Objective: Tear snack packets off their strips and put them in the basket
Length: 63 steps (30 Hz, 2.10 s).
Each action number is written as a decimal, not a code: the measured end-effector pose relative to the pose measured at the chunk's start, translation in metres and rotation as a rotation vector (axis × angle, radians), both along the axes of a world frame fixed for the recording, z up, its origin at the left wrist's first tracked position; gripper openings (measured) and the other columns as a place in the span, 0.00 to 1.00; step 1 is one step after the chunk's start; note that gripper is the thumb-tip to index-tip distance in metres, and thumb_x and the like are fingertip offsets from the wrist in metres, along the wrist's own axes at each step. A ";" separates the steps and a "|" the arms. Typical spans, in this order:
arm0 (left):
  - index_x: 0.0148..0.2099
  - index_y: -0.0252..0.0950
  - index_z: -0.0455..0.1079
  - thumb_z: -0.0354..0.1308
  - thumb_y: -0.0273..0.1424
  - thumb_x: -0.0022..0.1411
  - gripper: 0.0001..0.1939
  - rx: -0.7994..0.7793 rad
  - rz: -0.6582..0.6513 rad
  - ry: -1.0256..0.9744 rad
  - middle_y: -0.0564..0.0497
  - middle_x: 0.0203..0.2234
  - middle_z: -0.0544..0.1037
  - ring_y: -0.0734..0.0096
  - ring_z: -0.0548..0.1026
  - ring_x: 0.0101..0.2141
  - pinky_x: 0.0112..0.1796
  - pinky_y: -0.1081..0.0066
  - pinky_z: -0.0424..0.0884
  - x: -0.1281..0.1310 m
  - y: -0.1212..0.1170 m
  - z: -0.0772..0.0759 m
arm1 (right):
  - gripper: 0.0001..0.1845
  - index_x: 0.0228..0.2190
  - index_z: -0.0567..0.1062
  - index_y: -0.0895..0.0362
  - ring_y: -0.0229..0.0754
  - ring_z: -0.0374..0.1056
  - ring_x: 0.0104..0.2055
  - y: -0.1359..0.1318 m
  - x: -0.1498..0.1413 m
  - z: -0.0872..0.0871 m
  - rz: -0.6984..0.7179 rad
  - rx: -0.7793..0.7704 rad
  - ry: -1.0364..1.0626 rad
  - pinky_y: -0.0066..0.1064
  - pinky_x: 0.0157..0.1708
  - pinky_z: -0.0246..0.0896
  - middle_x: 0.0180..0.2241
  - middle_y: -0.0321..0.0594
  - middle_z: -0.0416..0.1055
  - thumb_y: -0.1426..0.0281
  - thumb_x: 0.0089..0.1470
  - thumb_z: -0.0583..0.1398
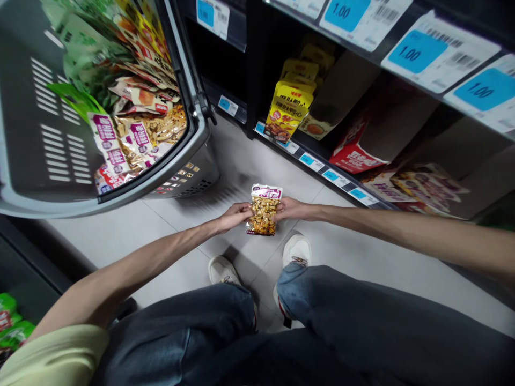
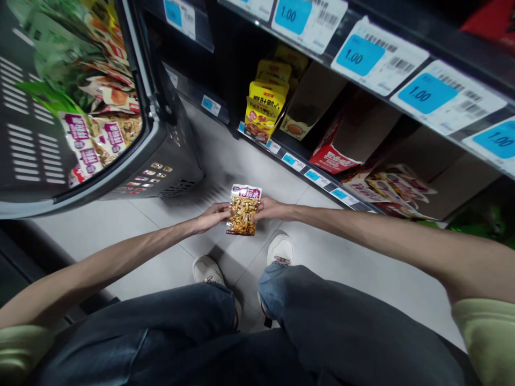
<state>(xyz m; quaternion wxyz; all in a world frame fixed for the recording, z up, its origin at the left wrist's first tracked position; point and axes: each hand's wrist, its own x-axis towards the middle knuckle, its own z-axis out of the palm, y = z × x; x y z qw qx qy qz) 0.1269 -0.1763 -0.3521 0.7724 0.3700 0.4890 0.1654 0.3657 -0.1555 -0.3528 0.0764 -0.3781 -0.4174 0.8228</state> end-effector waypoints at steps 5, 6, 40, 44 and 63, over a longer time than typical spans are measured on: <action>0.33 0.32 0.67 0.68 0.36 0.48 0.16 -0.025 -0.003 0.004 0.55 0.25 0.71 0.77 0.69 0.28 0.34 0.73 0.66 -0.001 -0.001 -0.003 | 0.31 0.49 0.74 0.58 0.48 0.70 0.51 -0.001 0.000 0.003 -0.052 -0.007 -0.026 0.43 0.59 0.61 0.47 0.42 0.75 0.75 0.41 0.69; 0.34 0.32 0.67 0.69 0.35 0.47 0.17 -0.012 -0.020 -0.004 0.55 0.25 0.72 0.76 0.70 0.28 0.34 0.73 0.66 -0.002 -0.001 -0.005 | 0.30 0.49 0.74 0.57 0.48 0.70 0.51 -0.001 0.000 0.002 -0.062 -0.006 -0.028 0.43 0.59 0.60 0.47 0.42 0.75 0.76 0.41 0.69; 0.47 0.30 0.69 0.73 0.31 0.42 0.29 -0.037 -0.092 -0.071 0.44 0.36 0.80 0.64 0.78 0.38 0.44 0.62 0.72 0.007 -0.009 0.009 | 0.34 0.52 0.71 0.56 0.48 0.66 0.56 -0.010 -0.005 0.013 -0.080 0.040 0.049 0.43 0.60 0.59 0.53 0.42 0.71 0.72 0.41 0.71; 0.48 0.30 0.70 0.73 0.33 0.44 0.29 -0.030 -0.128 -0.086 0.44 0.37 0.80 0.65 0.77 0.38 0.45 0.63 0.71 0.008 -0.007 0.012 | 0.34 0.52 0.71 0.55 0.48 0.66 0.56 -0.010 -0.004 0.013 -0.071 0.039 0.064 0.42 0.61 0.58 0.53 0.41 0.71 0.72 0.42 0.71; 0.50 0.35 0.72 0.67 0.39 0.50 0.25 0.306 -0.097 0.299 0.44 0.48 0.74 0.64 0.74 0.43 0.45 0.67 0.70 0.003 -0.005 0.003 | 0.28 0.48 0.75 0.55 0.44 0.73 0.41 -0.007 -0.003 0.001 -0.059 0.003 -0.187 0.27 0.32 0.73 0.43 0.44 0.76 0.53 0.50 0.68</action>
